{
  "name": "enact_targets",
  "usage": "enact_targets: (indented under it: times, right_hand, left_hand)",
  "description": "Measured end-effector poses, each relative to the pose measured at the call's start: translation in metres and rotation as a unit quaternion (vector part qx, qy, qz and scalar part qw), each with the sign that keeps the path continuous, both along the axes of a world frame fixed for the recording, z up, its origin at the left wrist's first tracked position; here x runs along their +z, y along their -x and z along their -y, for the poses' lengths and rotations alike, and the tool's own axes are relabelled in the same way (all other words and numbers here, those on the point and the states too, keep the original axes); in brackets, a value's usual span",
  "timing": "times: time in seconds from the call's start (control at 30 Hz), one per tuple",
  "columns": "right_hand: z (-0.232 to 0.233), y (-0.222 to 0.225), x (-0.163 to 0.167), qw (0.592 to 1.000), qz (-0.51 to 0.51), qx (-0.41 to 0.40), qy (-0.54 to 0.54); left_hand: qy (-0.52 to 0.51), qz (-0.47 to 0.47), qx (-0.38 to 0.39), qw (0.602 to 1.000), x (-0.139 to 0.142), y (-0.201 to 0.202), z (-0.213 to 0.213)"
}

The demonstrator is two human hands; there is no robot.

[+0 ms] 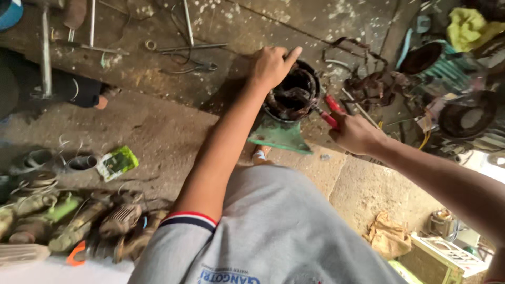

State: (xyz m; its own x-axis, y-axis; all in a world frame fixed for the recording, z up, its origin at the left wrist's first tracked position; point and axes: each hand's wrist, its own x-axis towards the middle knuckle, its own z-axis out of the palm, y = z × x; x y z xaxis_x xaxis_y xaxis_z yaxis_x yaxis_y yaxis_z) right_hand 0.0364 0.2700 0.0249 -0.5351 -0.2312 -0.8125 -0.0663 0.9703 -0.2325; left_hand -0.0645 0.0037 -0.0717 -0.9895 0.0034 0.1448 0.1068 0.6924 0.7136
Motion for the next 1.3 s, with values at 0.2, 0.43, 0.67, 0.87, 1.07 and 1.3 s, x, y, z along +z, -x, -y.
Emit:
enact_targets:
  times: [0.2,0.43,0.67,0.87,1.07,1.3]
  right_hand:
    - [-0.019,-0.021,-0.075,0.942,-0.318,0.079,0.078]
    - [-0.013,-0.012,-0.089,0.886,-0.435,0.05,0.154]
    - [-0.015,0.008,-0.013,0.96,0.146,-0.2,0.13]
    - [-0.01,0.029,0.009,0.801,0.369,-0.363,0.3]
    - [-0.02,0.036,0.007,0.764,0.384,-0.445,0.266]
    - [-0.026,-0.012,-0.032,0.844,0.264,-0.367,0.288]
  left_hand:
    - [-0.063,-0.006,-0.011,0.998,-0.002,0.006,0.001]
    - [-0.071,0.0,0.012,0.997,-0.014,0.014,-0.006]
    - [-0.057,0.035,0.029,0.997,-0.003,0.012,-0.005]
    - [-0.054,0.033,0.035,0.997,-0.001,0.011,-0.003]
    - [-0.047,0.007,0.042,0.998,-0.004,0.01,-0.004]
    - [-0.061,0.0,0.028,0.998,0.001,0.006,-0.003]
